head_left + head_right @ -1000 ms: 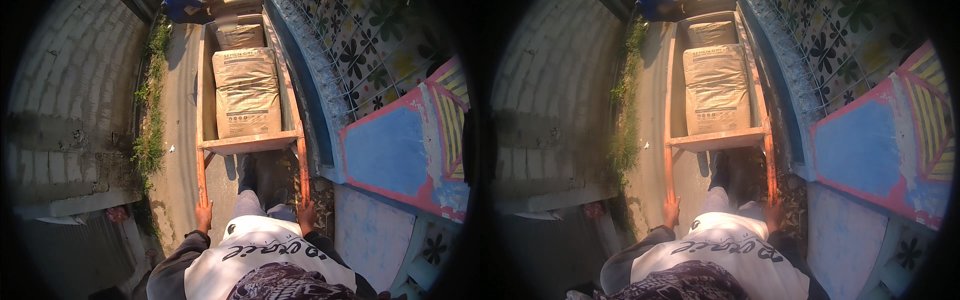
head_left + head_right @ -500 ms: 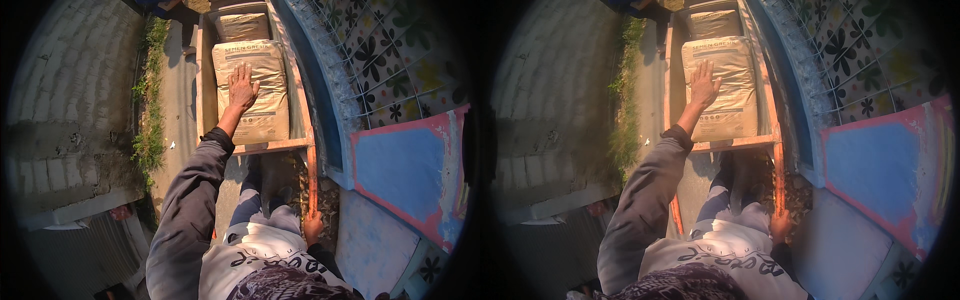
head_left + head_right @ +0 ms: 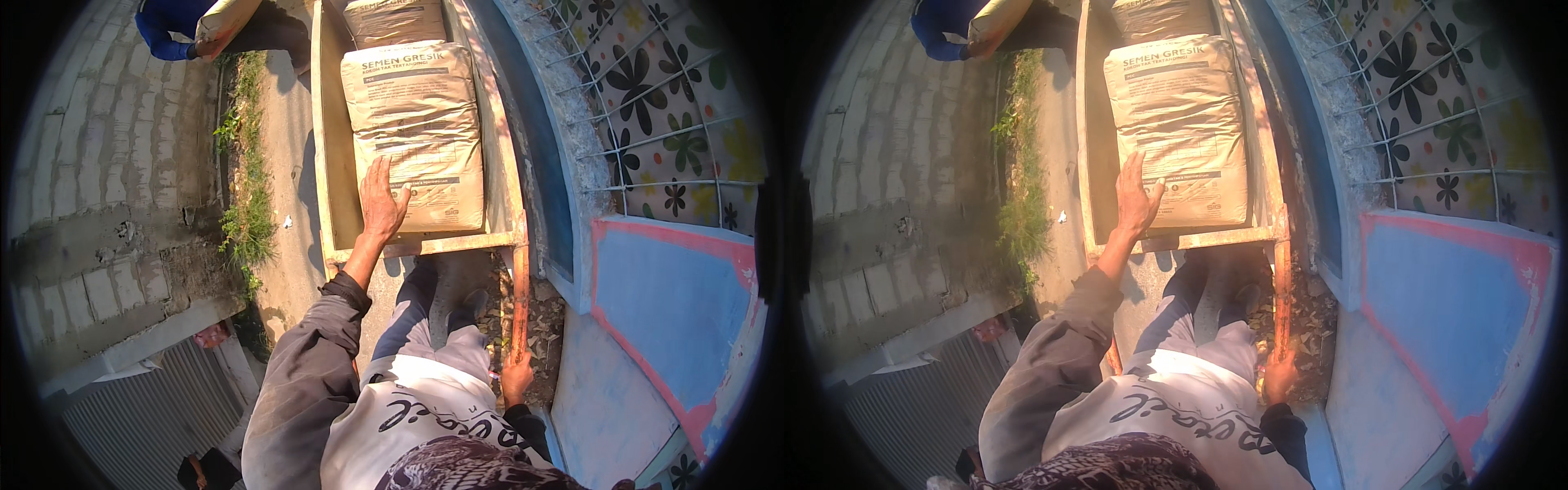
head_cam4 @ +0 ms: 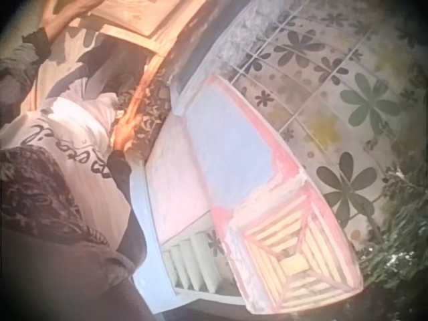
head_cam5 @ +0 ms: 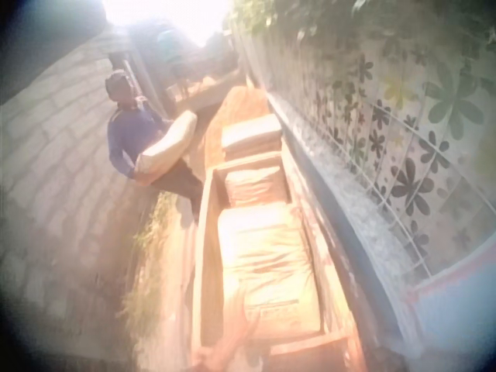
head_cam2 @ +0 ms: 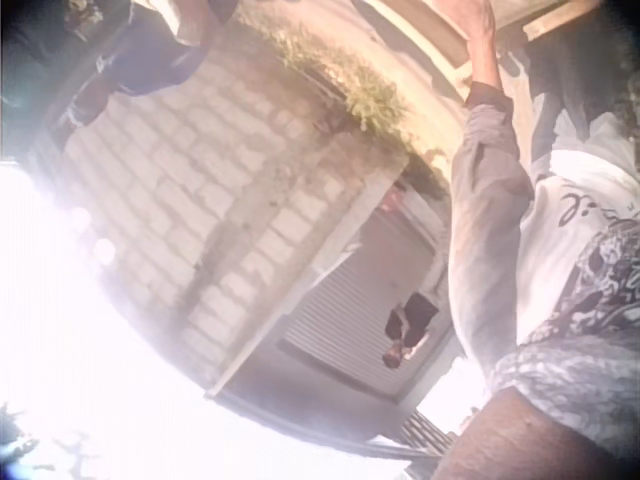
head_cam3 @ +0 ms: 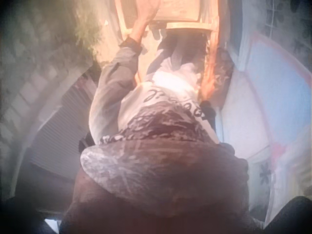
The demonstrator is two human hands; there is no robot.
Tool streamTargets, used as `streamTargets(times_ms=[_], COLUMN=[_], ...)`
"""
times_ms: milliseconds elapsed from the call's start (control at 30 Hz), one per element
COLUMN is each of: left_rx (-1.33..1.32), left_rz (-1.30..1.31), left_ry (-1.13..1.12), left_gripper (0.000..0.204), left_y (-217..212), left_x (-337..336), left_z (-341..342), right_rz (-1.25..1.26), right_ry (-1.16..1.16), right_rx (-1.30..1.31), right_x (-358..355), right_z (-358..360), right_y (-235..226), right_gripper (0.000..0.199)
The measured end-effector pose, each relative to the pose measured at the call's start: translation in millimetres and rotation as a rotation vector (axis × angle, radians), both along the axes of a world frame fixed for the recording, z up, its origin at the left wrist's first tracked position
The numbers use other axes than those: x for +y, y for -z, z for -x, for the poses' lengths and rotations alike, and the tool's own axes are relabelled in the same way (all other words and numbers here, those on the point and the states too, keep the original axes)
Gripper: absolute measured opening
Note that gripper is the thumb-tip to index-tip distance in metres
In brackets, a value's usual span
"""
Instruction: The person pushes an empty wheelbarrow from a cluttered indoor area onto a narrow outdoor alley. Another person loads several heavy sacks into the wheelbarrow while the camera wearer holds it steady. The camera wearer then continues pushing the loaded wheelbarrow along the alley.
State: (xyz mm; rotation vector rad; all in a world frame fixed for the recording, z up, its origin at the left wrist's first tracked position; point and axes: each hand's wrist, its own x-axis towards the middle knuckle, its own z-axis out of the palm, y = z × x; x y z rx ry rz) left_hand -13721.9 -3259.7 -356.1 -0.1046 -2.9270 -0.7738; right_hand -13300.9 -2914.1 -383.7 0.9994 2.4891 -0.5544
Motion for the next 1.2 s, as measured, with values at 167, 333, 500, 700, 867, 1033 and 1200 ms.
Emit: streamTargets(times_ms=[167,333,500,700,867,1033,1200], left_rx=[-0.079,0.158,0.376,0.126,-0.096,-0.055,-0.486], left_rz=[0.116,0.268,0.464,0.864,0.226,0.241,0.207], left_ry=[-0.017,0.160,0.435,0.524,0.067,-0.192,-0.663], left_gripper=[0.078,0.078,0.069,0.055,0.061,0.078,0.102], left_y=[3,16,33,86,88,16,-2], left_x=[-24,31,82,44,-11,-61,-115], left_z=[-65,74,189,196,73,-105,-320], right_rz=[-0.008,-0.018,-0.061,-0.086,-0.028,-0.044,-0.022], right_ry=[-0.045,-0.047,-0.048,-0.038,-0.017,-0.055,-0.114], right_rx=[0.007,-0.005,-0.058,-0.091,-0.048,-0.006,-0.001], right_x=[9,13,14,10,13,11,24], right_z=[-6,-2,-14,-23,-10,-14,-15], right_y=[11,10,21,32,24,22,17], right_gripper=[0.036,0.041,0.043,0.042,0.040,0.040,0.041])
